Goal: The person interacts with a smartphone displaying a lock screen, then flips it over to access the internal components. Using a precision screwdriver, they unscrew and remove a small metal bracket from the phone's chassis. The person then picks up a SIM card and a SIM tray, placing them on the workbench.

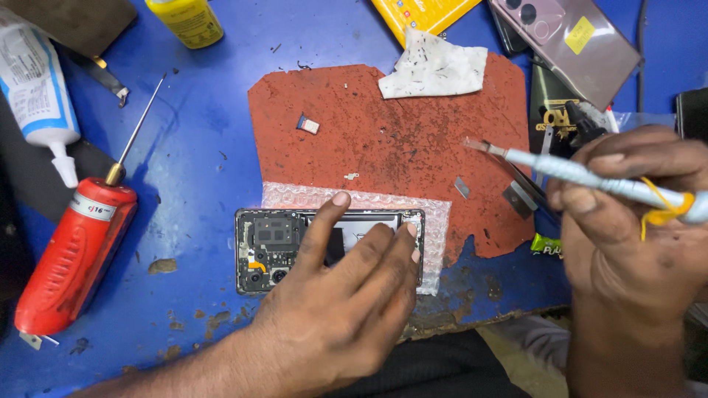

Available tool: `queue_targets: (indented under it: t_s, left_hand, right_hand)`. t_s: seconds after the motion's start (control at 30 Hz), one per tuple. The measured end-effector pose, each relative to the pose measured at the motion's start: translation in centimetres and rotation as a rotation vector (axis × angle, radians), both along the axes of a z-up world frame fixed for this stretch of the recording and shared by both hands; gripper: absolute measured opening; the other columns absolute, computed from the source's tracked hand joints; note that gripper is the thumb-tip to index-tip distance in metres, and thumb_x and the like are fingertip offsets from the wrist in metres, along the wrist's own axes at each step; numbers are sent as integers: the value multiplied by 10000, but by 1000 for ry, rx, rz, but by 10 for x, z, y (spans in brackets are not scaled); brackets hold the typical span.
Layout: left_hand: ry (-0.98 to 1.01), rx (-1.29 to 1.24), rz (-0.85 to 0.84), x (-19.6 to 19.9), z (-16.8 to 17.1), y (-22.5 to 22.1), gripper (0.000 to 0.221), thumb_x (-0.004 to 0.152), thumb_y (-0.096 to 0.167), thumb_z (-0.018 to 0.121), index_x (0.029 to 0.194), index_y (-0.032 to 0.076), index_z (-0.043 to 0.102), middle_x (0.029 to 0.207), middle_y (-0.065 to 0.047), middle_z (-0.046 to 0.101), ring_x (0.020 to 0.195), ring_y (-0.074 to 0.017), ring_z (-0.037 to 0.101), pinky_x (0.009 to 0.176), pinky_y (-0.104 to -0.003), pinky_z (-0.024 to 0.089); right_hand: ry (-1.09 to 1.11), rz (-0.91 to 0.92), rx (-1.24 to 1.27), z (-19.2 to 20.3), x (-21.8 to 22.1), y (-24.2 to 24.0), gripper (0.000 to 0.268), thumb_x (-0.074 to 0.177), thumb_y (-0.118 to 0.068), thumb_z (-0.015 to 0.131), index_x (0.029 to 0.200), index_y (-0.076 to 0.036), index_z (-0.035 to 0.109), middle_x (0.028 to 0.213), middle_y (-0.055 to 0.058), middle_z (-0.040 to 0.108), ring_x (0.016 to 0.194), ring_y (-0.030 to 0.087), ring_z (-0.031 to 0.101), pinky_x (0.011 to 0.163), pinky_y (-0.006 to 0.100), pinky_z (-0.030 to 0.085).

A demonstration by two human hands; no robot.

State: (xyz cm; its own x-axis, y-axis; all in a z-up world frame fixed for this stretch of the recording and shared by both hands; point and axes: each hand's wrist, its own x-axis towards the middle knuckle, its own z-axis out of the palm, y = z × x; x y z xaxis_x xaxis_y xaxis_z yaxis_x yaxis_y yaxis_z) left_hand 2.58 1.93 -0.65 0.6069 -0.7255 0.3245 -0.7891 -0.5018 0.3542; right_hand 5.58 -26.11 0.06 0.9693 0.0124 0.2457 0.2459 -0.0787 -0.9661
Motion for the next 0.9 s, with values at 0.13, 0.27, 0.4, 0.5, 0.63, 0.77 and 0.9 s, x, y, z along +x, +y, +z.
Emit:
queue_targets:
  t_s: [0.13, 0.27, 0.4, 0.5, 0.63, 0.77, 0.9]
  left_hand:
    - [20, -12, 5, 1, -3, -1, 352, 899, 214, 628, 1144, -27, 704, 1259, -199, 645, 1231, -286, 586, 1110, -709, 377]
    - [9, -13, 4, 1, -2, 0, 385, 876, 228, 624, 1145, -32, 714, 1258, -202, 652, 1222, -290, 590, 1125, -690, 376]
    - [14, -43, 15, 1, -2, 0, 391, 874, 233, 629, 1148, -29, 723, 1265, -192, 650, 1228, -290, 592, 1135, -688, 367]
    - [3, -27, 28, -1, -4, 1, 356, 894, 218, 633, 1149, -11, 731, 1266, -187, 647, 1238, -285, 590, 1148, -684, 359]
    - [20, -35, 33, 0, -4, 1, 379, 893, 230, 631, 1167, -13, 724, 1295, -194, 638, 1252, -296, 579, 1145, -694, 337]
    - [26, -38, 29, 1, -5, 2, 404, 882, 250, 620, 1180, -8, 706, 1307, -180, 624, 1287, -293, 561, 1149, -726, 304]
    - [35, -33, 19, 1, -6, 4, 425, 885, 281, 594, 1203, 16, 689, 1328, -192, 616, 1299, -313, 551, 1144, -737, 285]
  right_hand:
    - [75, 66, -62, 7, 0, 15, 197, 1013, -69, 648, 1125, -38, 489, 1080, 182, 701, 1000, 296, 760, 859, 401, 705]
    - [0, 123, -438, 13, -10, 32, 341, 1024, -14, 597, 1189, -32, 299, 979, 204, 717, 931, 300, 782, 883, 405, 681]
    - [-38, 118, -492, 12, -12, 43, 404, 1017, 24, 571, 1163, -47, 201, 986, 236, 700, 914, 283, 779, 784, 347, 679]
    - [-76, 151, -465, 7, -11, 44, 365, 1028, 27, 575, 1162, -8, 238, 986, 234, 695, 861, 265, 774, 801, 352, 684]
    - [-222, 211, -725, 6, -8, 41, 382, 954, 55, 560, 1141, 48, 228, 896, 257, 703, 776, 287, 777, 716, 366, 624]
    - [-253, 208, -813, 12, -8, 39, 395, 954, 49, 583, 1148, 31, 239, 876, 234, 712, 760, 299, 779, 720, 381, 620]
    - [-37, 149, -546, 12, 0, 47, 423, 949, 54, 583, 1153, -19, 218, 940, 201, 710, 875, 289, 800, 706, 354, 635]
